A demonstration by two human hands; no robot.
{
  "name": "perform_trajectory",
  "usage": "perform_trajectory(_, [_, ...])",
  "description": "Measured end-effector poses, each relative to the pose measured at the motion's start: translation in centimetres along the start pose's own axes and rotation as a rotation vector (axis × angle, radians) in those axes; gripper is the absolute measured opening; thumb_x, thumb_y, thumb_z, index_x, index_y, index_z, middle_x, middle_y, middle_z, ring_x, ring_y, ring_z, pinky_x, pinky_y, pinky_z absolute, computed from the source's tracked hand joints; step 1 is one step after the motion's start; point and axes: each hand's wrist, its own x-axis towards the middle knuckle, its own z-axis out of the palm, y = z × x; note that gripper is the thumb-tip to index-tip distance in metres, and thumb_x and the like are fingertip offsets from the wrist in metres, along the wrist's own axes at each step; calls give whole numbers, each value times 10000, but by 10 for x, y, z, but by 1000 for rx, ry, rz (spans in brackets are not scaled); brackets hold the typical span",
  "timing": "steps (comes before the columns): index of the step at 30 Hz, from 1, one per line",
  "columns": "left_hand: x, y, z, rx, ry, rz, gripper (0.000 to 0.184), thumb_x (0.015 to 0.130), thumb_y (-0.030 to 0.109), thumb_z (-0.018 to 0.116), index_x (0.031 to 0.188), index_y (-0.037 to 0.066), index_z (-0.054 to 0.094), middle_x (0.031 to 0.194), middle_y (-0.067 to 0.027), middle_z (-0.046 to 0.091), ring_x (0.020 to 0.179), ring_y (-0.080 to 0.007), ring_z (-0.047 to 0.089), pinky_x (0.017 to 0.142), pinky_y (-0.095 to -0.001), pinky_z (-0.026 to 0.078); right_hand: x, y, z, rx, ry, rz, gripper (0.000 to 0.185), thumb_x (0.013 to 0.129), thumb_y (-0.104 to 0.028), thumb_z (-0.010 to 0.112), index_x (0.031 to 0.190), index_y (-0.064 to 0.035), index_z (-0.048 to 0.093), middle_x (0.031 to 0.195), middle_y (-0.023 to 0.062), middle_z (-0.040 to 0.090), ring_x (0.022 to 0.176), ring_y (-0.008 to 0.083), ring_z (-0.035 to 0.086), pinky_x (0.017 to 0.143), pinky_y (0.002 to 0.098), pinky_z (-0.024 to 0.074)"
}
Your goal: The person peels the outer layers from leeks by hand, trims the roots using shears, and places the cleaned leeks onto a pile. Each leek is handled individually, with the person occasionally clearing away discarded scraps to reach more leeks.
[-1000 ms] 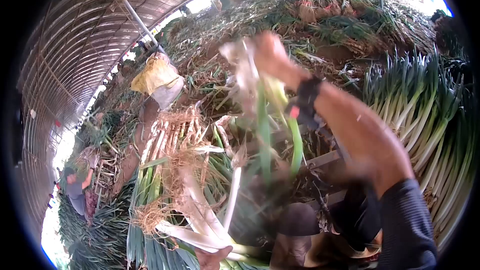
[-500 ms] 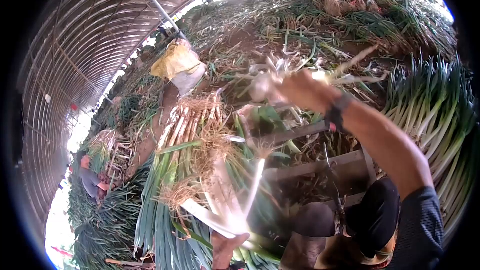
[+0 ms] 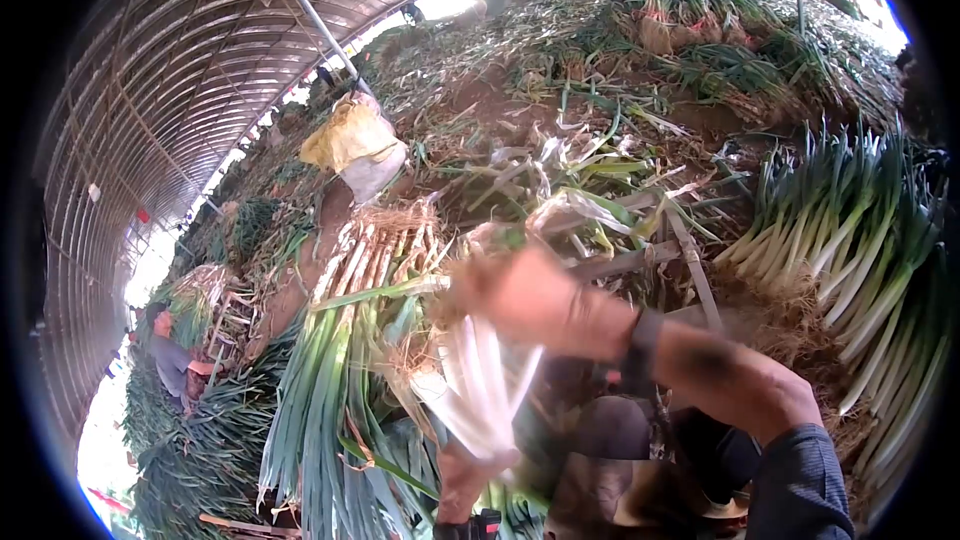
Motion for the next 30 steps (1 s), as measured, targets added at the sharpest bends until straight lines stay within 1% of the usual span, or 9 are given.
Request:
perform_trajectory(6, [-13,29,-4,55,9,71,430,735,8,835,1136,-6,681,974,-81,721,861,-163,685,740,-303,581,5,107,-93,-132,498,522,165,986,-149,550,865,-43,590,561,108,587,512,233,611,511,365,539])
perform_trajectory(10, [-25,84,-17,-219,24,-77,539,712,21,859,1208,2,649,1060,-68,701,928,-184,657,850,-319,555,-59,115,-62,-248,249,593,113,974,-123,539,969,-29,602,661,161,652,541,262,637,493,381,540])
perform_trajectory(13, [-27,95,-37,-250,106,-64,624,681,-4,858,1252,-28,609,1097,-99,676,983,-204,645,906,-335,531,-102,160,-66,-283,447,689,128,959,-126,534,972,-54,640,806,158,696,678,263,685,620,379,593])
perform_trajectory(19, [-32,125,-72,89,379,12,480,707,-46,740,1174,-64,632,1056,-108,676,967,-227,651,933,-350,501,-166,182,-83,-55,261,1041,174,944,-133,573,1041,-56,696,891,114,712,726,235,673,708,384,576])
perform_trajectory(20, [-31,131,-74,44,392,34,469,710,-46,731,1169,-64,633,1052,-108,676,958,-225,650,929,-348,498,-176,167,-61,-144,358,739,193,967,-146,562,1081,-26,660,874,107,680,694,209,646,681,356,587])
perform_trajectory(21, [-28,137,-75,-1,405,58,459,714,-47,722,1164,-64,633,1047,-109,676,948,-222,650,925,-347,495,-172,147,-59,-25,-36,992,296,978,-167,564,1224,-6,601,918,148,685,715,209,652,664,319,596])
perform_trajectory(23, [-22,143,-84,-120,406,142,430,707,-51,782,1122,-31,672,1003,-73,681,880,-171,635,817,-323,520,-159,91,-54,-219,-567,713,667,972,-242,609,1510,18,312,839,124,640,603,156,564,473,283,527])
perform_trajectory(26, [-15,181,-76,-196,403,200,400,720,-61,756,1111,-37,675,989,-78,682,888,-175,638,819,-323,517,-147,28,-20,-190,-606,392,760,939,-272,649,1532,21,273,909,83,621,606,123,519,503,261,507])
perform_trajectory(30, [-4,227,-55,-138,278,270,399,754,-12,737,1142,-61,663,1019,-95,686,913,-186,642,845,-322,509,-70,-50,-36,667,-434,301,894,901,-277,725,1535,62,193,1009,155,634,738,184,593,600,277,522])
